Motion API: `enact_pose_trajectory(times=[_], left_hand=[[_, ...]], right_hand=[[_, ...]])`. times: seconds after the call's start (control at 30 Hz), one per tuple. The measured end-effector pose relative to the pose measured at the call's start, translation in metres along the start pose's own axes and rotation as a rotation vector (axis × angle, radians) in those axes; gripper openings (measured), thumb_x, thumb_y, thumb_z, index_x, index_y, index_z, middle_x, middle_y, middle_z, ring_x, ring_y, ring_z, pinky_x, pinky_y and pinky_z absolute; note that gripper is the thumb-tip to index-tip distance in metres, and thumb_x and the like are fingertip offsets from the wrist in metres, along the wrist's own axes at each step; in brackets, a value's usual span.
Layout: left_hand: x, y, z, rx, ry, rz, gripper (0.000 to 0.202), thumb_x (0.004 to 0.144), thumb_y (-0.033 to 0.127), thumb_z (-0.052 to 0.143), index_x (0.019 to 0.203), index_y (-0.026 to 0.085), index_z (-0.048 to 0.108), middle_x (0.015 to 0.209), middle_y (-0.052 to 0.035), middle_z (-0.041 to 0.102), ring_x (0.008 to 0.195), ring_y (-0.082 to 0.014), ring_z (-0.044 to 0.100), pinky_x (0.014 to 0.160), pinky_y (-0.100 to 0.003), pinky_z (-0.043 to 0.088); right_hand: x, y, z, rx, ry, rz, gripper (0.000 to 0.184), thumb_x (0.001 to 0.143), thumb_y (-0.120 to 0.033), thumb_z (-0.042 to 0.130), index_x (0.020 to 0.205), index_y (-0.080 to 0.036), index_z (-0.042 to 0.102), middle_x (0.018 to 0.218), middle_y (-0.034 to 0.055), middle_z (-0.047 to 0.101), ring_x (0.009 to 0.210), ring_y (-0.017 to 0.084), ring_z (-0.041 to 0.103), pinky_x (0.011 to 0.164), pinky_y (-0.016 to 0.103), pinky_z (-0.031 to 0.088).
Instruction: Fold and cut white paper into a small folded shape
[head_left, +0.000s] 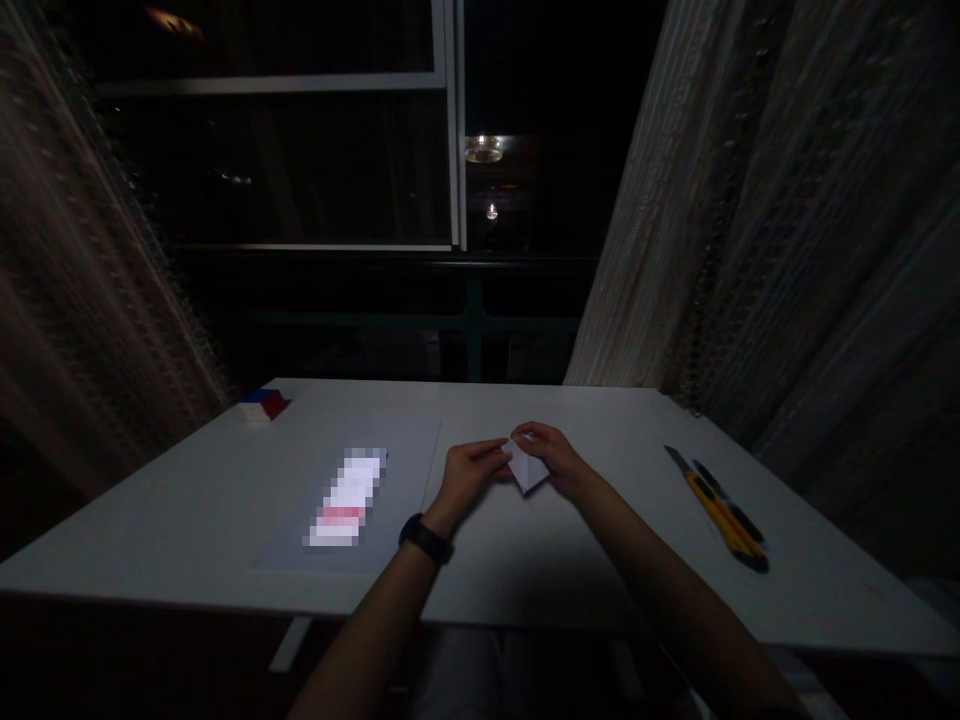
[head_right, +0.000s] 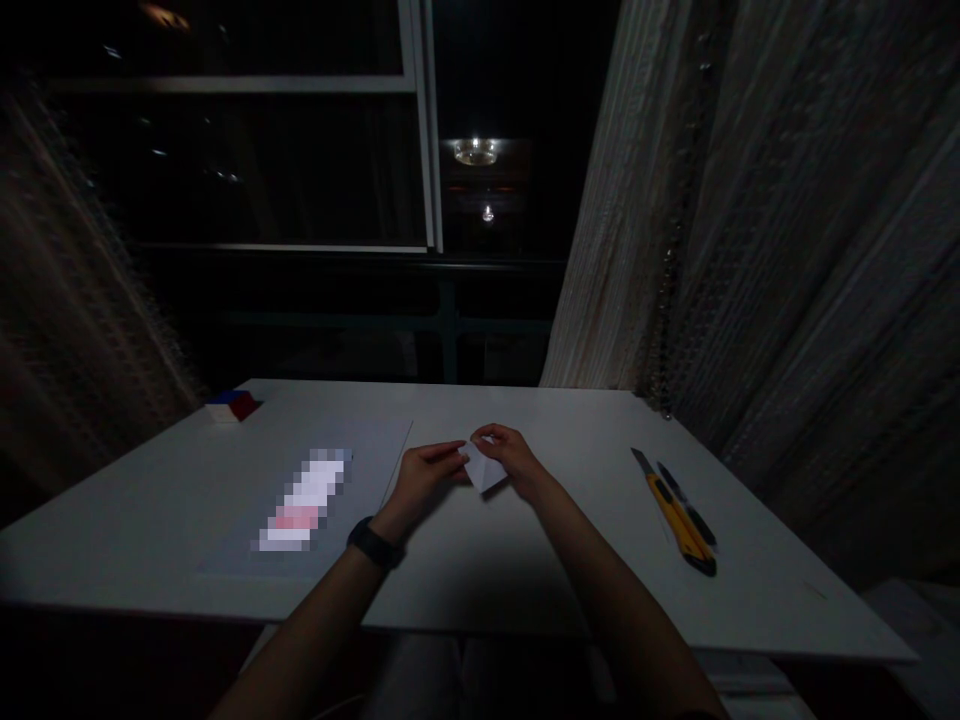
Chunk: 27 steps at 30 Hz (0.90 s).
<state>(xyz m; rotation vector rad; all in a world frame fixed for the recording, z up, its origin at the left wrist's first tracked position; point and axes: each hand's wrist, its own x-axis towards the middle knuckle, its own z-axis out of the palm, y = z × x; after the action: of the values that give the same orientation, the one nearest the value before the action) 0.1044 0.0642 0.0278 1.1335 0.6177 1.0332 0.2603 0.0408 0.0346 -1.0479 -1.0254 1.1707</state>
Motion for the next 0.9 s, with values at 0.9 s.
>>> enact_pose_trajectory(times=[0.9], left_hand=[[0.0004,0.0012,-0.0029,0.094,0.071,0.074,0.034,0.058,0.028,0.076,0.086,0.009,0.071,0.078,-0.0106,0.070,0.064,-0.0168,0.064,0.063,-0.029,0.052]], right_hand=[[0.0021,0.0067,0.0064,-0.214,0.140,-0.255,0.029,0.054,-0.040,0.074,0.069,-0.018,0.063,0.063,0.0006,0.060,0.058,0.014,0.053,0.053,0.027,0.041]])
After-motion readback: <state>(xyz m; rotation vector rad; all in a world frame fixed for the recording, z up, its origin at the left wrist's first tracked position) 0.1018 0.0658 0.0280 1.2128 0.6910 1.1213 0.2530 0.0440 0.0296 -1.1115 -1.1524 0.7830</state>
